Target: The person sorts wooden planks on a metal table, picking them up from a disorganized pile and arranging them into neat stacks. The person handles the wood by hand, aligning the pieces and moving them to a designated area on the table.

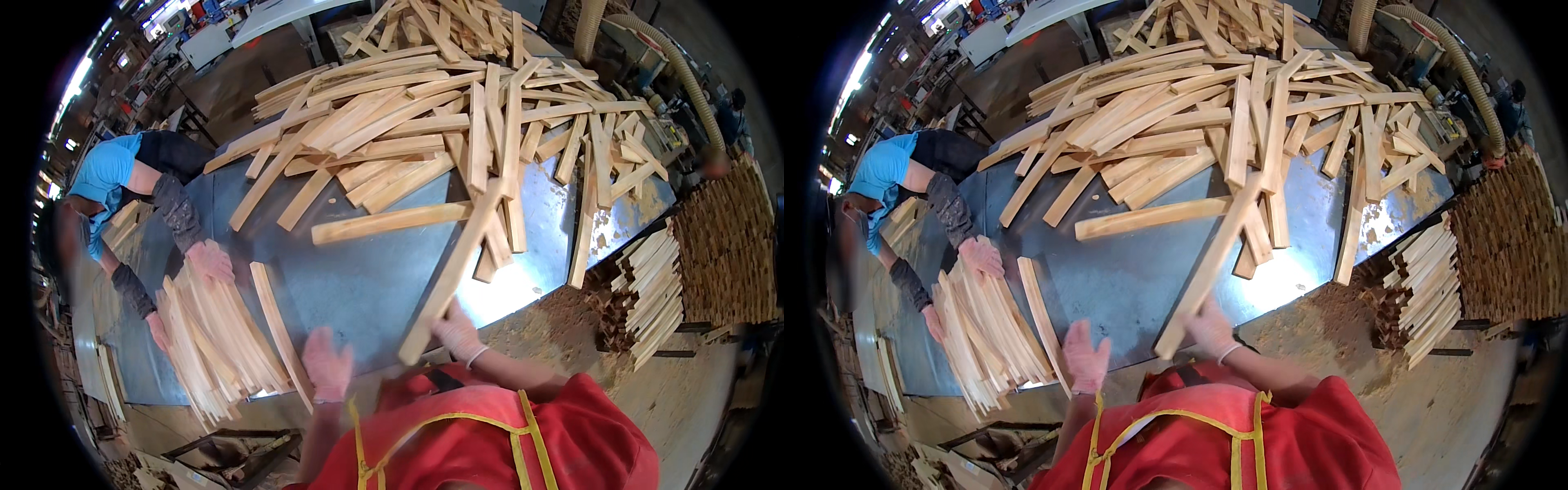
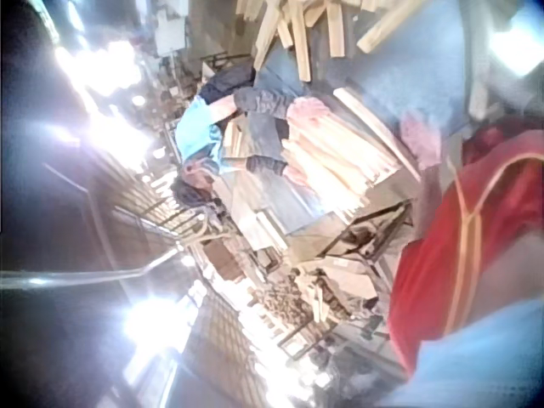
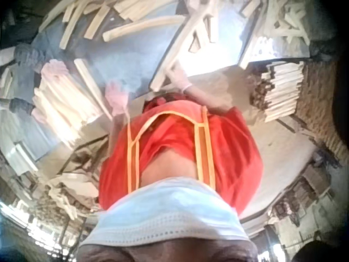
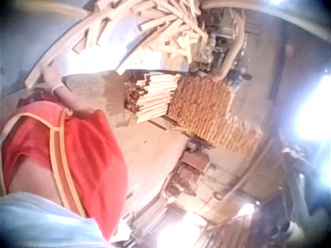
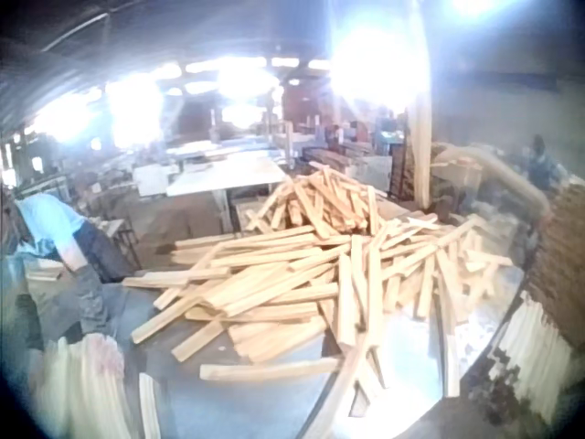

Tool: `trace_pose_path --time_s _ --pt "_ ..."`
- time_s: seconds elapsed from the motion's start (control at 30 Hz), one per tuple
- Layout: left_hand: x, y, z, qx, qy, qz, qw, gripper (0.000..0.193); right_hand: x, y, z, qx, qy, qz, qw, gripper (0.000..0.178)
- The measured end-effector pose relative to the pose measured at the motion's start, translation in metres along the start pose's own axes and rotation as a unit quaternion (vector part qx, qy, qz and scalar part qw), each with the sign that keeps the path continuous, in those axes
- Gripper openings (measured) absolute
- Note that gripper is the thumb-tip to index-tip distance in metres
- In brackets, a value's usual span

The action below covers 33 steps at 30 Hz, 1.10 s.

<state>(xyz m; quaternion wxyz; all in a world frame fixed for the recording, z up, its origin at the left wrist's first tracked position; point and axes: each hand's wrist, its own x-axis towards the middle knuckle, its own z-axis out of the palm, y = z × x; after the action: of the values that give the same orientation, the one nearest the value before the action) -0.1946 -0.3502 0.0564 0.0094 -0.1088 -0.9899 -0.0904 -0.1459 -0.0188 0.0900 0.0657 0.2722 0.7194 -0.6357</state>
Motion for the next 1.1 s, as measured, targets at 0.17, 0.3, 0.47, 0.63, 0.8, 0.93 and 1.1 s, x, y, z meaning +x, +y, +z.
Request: trace_pose_path --time_s 0.17,0.3,0.47,0.63,0.8,0.93,1.1 --pt "0.052 0.098 -0.019 -0.079 -0.182 0.004 0.98 0.093 0.045 -0.032 -0.053 -0.278 0.079 -0.182 0.94 0.061" --pt "0.066 0.105 -0.006 0.018 -0.186 0.002 0.982 0.096 0.154 -0.068 -0.161 -0.303 0.313 -0.178 0.882 0.064" --pt "0.039 0.068 -0.021 -0.101 -0.129 -0.012 0.986 0.079 0.228 -0.125 -0.186 -0.351 0.238 -0.063 0.903 0.077" --pt "0.001 0.03 -0.059 -0.139 -0.014 -0.185 0.973 0.072 0.272 -0.105 -0.178 -0.353 0.189 -0.018 0.916 0.094" --pt "-0.014 -0.038 -0.05 0.007 0.023 -0.382 0.924 0.094 0.222 -0.08 -0.124 0.062 0.102 -0.118 0.986 0.055" --pt "0.01 -0.039 -0.055 -0.102 -0.065 -0.47 0.874 0.103 0.138 -0.065 -0.072 0.223 0.067 -0.116 0.966 0.04" --pt "-0.015 -0.117 -0.034 -0.342 -0.055 -0.404 0.847 0.098 0.046 -0.05 0.018 0.252 0.011 -0.163 0.954 0.074"
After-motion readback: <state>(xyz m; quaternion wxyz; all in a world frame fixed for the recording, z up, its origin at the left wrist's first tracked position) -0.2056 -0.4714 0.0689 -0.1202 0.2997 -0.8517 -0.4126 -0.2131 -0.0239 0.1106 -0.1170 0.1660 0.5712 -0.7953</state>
